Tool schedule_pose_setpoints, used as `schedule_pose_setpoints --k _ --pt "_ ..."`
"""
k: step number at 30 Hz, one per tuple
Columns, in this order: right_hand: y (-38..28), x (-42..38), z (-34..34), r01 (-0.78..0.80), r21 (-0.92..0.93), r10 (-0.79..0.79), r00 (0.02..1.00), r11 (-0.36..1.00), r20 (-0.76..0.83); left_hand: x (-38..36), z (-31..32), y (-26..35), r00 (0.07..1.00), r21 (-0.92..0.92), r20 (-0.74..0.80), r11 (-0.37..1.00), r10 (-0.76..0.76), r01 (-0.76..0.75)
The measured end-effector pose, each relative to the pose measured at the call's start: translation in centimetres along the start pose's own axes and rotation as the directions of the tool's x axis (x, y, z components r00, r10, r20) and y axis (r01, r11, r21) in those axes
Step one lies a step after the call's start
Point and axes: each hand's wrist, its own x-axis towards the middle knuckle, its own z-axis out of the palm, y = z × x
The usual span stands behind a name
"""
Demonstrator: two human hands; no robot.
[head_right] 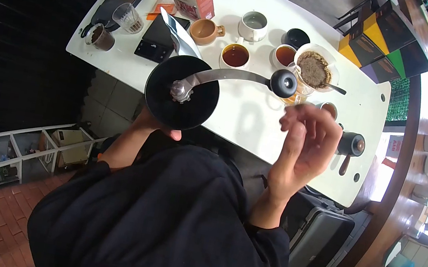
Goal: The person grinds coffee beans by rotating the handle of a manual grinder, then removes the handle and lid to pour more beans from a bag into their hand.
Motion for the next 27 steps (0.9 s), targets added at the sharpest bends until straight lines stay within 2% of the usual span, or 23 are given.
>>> schedule_pose_setpoints --k 1,2,3,4,5,6,7,8,10,11,12,13,14,15,16,17,18,19,20,24,27 --pt "0.5 0.4 0.2 0.016 -0.058 -0.016 1.000 0.998 0.009 0.0 0.2 0.0 1.000 0.001 -0.003 1.000 0.001 -0.001" --pt "0.9 0.6 0.8 0.032 -0.114 -0.036 0.998 0.993 -0.042 0.1 0.5 0.0 0.995 -0.165 -0.042 0.983 -0.093 0.085" --pt "1.3 0.4 0.6 0.166 -0.253 -0.169 0.986 0.953 0.011 0.3 0.8 0.0 0.979 -0.328 -0.066 0.931 -0.190 0.159" --pt "1.6 0.3 0.4 0.302 -0.375 -0.292 0.953 0.876 0.083 0.4 1.1 0.3 0.980 -0.325 -0.072 0.933 -0.186 0.154" --pt "0.0 0.4 0.0 0.467 -0.559 -0.356 0.884 0.685 0.302 0.4 1.4 0.7 0.969 -0.360 -0.111 0.917 -0.221 0.168" --pt "-0.8 -0.5 0.0 0.482 -0.593 -0.303 0.874 0.645 0.380 0.4 1.5 0.8 0.955 -0.396 -0.146 0.899 -0.260 0.184" --pt "-1.2 -0.9 0.3 0.494 -0.562 -0.284 0.861 0.663 0.422 -1.7 2.2 -3.2 0.969 -0.267 -0.216 0.962 -0.117 0.057" --pt "-1.5 -1.2 0.6 0.501 -0.534 -0.261 0.848 0.682 0.462 -2.5 1.9 -4.4 0.969 -0.268 -0.214 0.961 -0.123 0.063" --pt "-1.1 -0.3 0.6 0.503 -0.481 -0.308 0.850 0.718 0.428 -3.2 0.9 -5.6 0.998 0.036 -0.064 0.999 -0.007 0.009" --pt "-0.2 0.3 1.2 0.397 -0.393 -0.305 0.912 0.830 0.276 -2.3 1.5 -4.9 0.990 -0.424 -0.032 0.899 -0.137 0.111" --pt "0.6 0.8 1.9 0.295 -0.276 -0.271 0.955 0.915 0.121 -1.9 1.6 -4.2 0.990 -0.426 -0.035 0.898 -0.135 0.108" --pt "0.6 1.3 2.2 0.207 -0.185 -0.190 0.976 0.961 0.108 -1.8 1.7 -3.4 0.984 -0.521 -0.003 0.840 -0.179 0.151" --pt "1.4 2.0 2.0 0.176 -0.172 -0.151 0.977 0.969 0.149 -1.9 1.7 -2.9 0.974 -0.609 0.032 0.768 -0.223 0.196" --pt "1.9 2.5 2.4 0.171 -0.087 -0.155 0.973 0.981 0.170 -1.5 1.3 -2.7 0.973 -0.612 0.028 0.766 -0.229 0.198" --pt "2.3 2.7 2.6 0.163 0.001 -0.160 0.968 0.987 0.191 -0.9 0.7 -2.9 1.000 -0.401 0.021 0.916 -0.014 0.022" --pt "2.2 2.8 2.3 0.158 0.001 -0.155 0.968 0.988 0.198 -0.8 0.4 -3.1 0.979 -0.168 0.068 0.969 0.194 -0.181" --pt "1.8 3.1 1.6 0.212 -0.059 -0.176 0.912 0.976 0.369 -1.3 0.9 -3.0 0.980 -0.168 0.063 0.970 0.190 -0.177" --pt "1.2 3.3 1.2 0.275 -0.108 -0.179 0.829 0.955 0.531 -1.9 1.8 -2.9 0.999 -0.359 -0.040 0.934 -0.011 -0.004" --pt "0.3 3.0 2.2 0.278 -0.196 -0.160 0.871 0.940 0.465 -2.3 2.4 -2.8 0.969 -0.548 -0.097 0.825 -0.228 0.140" --pt "0.3 2.6 1.9 0.273 -0.261 -0.101 0.845 0.926 0.525 -2.5 1.7 -2.4 0.972 -0.462 -0.090 0.874 -0.216 0.151" --pt "0.6 3.3 1.7 0.367 -0.348 -0.124 0.821 0.863 0.558 -2.3 1.0 -1.3 0.959 -0.441 -0.073 0.872 -0.272 0.214"
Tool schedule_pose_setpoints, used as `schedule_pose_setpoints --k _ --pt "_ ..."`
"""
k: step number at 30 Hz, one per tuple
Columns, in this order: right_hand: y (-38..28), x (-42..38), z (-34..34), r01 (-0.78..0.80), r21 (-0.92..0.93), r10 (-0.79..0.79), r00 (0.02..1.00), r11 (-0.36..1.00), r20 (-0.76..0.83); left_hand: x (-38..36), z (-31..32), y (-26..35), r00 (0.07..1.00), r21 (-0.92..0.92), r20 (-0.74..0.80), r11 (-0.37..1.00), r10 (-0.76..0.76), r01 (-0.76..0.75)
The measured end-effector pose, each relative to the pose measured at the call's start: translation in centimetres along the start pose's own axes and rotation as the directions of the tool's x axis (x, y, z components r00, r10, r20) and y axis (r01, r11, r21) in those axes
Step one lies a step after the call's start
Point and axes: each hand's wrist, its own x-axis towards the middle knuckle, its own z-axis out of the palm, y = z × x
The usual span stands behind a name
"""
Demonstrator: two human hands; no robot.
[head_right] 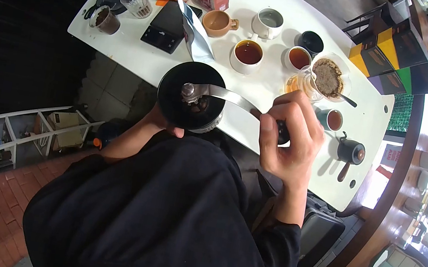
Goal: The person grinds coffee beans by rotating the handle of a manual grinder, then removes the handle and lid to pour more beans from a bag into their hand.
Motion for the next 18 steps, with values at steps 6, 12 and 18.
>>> schedule_pose_setpoints --k 6,12,18 --pt "-0.1 0.4 0.3 -0.063 -0.162 0.081 0.991 0.985 0.106 0.5 -0.3 0.8 1.000 0.054 0.004 0.999 0.008 -0.008" --pt "-1.1 -0.5 0.2 0.394 -0.185 -0.314 0.882 0.900 0.350 -2.0 0.1 1.3 0.996 -0.038 -0.020 0.995 -0.093 0.092" --pt "-5.1 -1.0 3.5 0.709 0.028 -0.639 0.617 0.705 0.460 -3.3 0.9 -0.2 0.979 -0.033 0.065 0.981 -0.191 0.194"
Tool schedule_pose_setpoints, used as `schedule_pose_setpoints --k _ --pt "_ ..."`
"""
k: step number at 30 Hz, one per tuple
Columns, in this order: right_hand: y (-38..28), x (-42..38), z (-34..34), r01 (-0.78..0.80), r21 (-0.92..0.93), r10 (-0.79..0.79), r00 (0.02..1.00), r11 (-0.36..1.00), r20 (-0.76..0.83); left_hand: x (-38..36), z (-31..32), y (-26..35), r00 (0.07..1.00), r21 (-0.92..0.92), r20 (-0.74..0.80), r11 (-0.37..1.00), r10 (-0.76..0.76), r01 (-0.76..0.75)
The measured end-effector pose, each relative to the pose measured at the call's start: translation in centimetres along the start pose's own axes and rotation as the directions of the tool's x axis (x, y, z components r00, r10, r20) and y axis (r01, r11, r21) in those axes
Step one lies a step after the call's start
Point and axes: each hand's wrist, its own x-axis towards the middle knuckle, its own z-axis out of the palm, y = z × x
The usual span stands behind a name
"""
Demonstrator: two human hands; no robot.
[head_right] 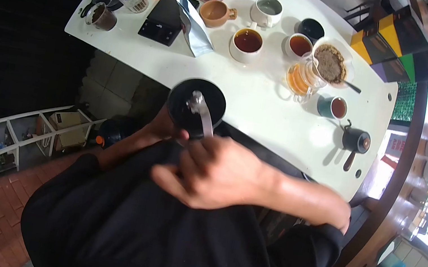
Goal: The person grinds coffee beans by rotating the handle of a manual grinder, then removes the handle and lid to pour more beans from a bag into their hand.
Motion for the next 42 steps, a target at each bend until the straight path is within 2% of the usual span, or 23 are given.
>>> schedule_pose_setpoints --k 2,5,6,7,8,11,12,15,20,22,26,30,32,33,34,35,36,37,38,39,40,41,42 --pt "0.2 1.8 0.7 0.012 0.052 -0.012 1.000 0.999 -0.006 -0.3 -0.7 -1.6 0.993 -0.114 0.036 0.987 -0.109 0.113" --pt "-0.9 3.9 1.6 0.040 0.159 -0.041 0.999 0.986 0.004 -1.1 0.2 -3.8 0.997 -0.059 -0.011 0.995 0.079 -0.080" --pt "-1.4 4.5 2.1 0.069 0.211 -0.073 0.997 0.975 0.010 -0.1 -0.5 -2.9 0.881 -0.168 0.185 0.869 -0.435 0.465" --pt "-1.9 5.0 2.7 0.099 0.267 -0.106 0.994 0.959 0.015 0.0 1.4 1.3 0.885 -0.109 0.187 0.886 -0.427 0.450" --pt "-2.0 6.1 2.4 0.095 0.316 -0.131 0.987 0.944 0.095 -0.4 1.5 1.1 0.885 -0.117 0.182 0.884 -0.429 0.452" --pt "0.2 8.6 2.8 0.043 0.295 -0.095 0.982 0.955 0.162 -1.4 0.1 1.1 0.914 -0.142 0.242 0.920 -0.326 0.365" --pt "1.3 9.4 2.9 0.039 0.321 -0.144 0.939 0.946 0.312 -2.1 -0.6 1.2 0.918 -0.149 0.265 0.928 -0.295 0.341" --pt "2.3 10.0 4.0 0.010 0.398 -0.116 0.963 0.917 0.243 -4.1 -2.8 1.3 0.922 -0.185 0.335 0.946 -0.194 0.266" --pt "4.0 11.0 5.3 -0.078 0.421 -0.051 0.957 0.904 0.286 -5.7 -3.7 0.7 0.911 -0.255 0.412 0.956 -0.028 0.145" --pt "4.9 11.2 5.1 -0.140 0.459 -0.041 0.931 0.877 0.363 -4.5 -2.8 0.0 0.893 -0.287 0.447 0.954 0.051 0.089" --pt "5.6 10.5 6.6 -0.199 0.497 0.053 0.955 0.845 0.293 -1.9 0.4 -2.0 0.845 -0.361 0.494 0.932 0.207 -0.018" --pt "5.7 10.4 6.1 -0.256 0.517 0.079 0.938 0.817 0.338 -1.3 0.4 -2.9 0.775 -0.438 0.524 0.892 0.355 -0.112" --pt "6.9 9.5 6.5 -0.261 0.474 0.110 0.940 0.841 0.323 -1.8 -0.3 -3.0 0.733 -0.475 0.533 0.867 0.422 -0.154" --pt "9.8 7.5 7.7 -0.256 0.369 0.134 0.936 0.893 0.326 -2.0 -0.6 -3.1 0.709 -0.492 0.540 0.854 0.452 -0.170" --pt "11.4 4.7 7.7 -0.416 0.339 0.370 0.909 0.844 0.194 -2.9 -0.1 -6.5 0.722 -0.674 0.332 0.688 0.607 -0.270" --pt "11.3 3.4 5.6 -0.619 0.307 0.436 0.754 0.723 0.492 -4.0 0.3 -9.6 0.704 -0.788 0.083 0.479 0.706 -0.388" --pt "10.6 2.0 5.1 -0.653 0.242 0.481 0.716 0.718 0.505 -5.5 -1.6 -7.1 0.840 -0.385 0.313 0.868 0.442 -0.313" --pt "9.5 1.4 4.2 -0.744 0.214 0.564 0.633 0.633 0.530 -5.9 -3.3 -4.4 0.928 0.135 0.361 0.980 0.091 -0.149" --pt "9.1 0.6 3.4 -0.736 0.242 0.585 0.659 0.633 0.473 -5.5 -3.3 -4.1 0.933 0.135 0.345 0.979 0.101 -0.156" --pt "9.2 -1.4 4.3 -0.668 0.294 0.579 0.742 0.684 0.338 -5.7 -3.2 -4.0 0.946 -0.083 0.324 0.996 -0.004 0.033" --pt "8.5 -2.8 4.8 -0.694 0.318 0.608 0.719 0.645 0.336 -5.7 -3.1 -3.6 0.937 -0.293 0.332 0.933 -0.107 0.210" --pt "8.1 -3.9 5.1 -0.717 0.334 0.639 0.697 0.612 0.326 -5.1 -2.5 -2.1 0.937 -0.286 0.333 0.936 -0.105 0.206" --pt "7.6 -4.7 5.3 -0.714 0.338 0.638 0.700 0.614 0.320 -5.0 -1.4 -0.2 0.954 -0.314 0.229 0.913 -0.192 0.260"
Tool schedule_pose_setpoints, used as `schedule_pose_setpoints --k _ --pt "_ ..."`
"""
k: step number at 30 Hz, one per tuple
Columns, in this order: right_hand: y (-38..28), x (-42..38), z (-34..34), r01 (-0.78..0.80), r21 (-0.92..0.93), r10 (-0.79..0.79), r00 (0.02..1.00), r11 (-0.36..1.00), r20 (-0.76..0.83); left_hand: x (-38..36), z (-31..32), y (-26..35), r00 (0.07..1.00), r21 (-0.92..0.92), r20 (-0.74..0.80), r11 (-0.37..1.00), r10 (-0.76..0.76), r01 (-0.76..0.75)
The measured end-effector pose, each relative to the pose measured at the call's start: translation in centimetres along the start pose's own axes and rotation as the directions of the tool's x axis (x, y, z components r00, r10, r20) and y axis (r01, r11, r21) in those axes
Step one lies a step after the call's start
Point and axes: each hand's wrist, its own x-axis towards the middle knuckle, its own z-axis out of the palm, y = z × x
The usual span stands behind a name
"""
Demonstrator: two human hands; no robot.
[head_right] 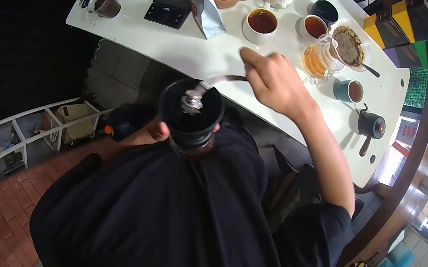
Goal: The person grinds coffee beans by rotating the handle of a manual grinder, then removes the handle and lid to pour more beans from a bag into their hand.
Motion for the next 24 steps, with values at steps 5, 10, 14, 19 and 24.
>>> schedule_pose_setpoints --k 5,10,14,19,24 --pt "-0.7 -4.0 1.0 -0.182 0.099 0.187 0.982 0.978 -0.040 0.5 0.9 2.5 0.993 0.039 -0.066 0.994 -0.101 0.104" --pt "-4.2 -8.0 0.9 0.068 0.024 -0.064 0.987 0.997 -0.145 0.4 0.3 2.5 0.993 0.028 -0.083 0.996 -0.080 0.083" --pt "-8.1 -7.8 1.5 0.447 -0.169 -0.471 0.868 0.879 -0.156 1.1 0.8 2.7 0.994 0.154 -0.109 0.988 0.013 0.004" --pt "-10.1 -3.8 0.0 0.574 -0.310 -0.612 0.790 0.758 -0.033 2.1 0.7 2.2 0.996 0.121 -0.087 0.993 0.025 -0.014" --pt "-15.0 1.5 3.5 0.726 -0.170 -0.738 0.675 0.666 -0.008 1.0 2.9 -3.4 0.986 0.797 -0.116 0.603 0.123 0.019"
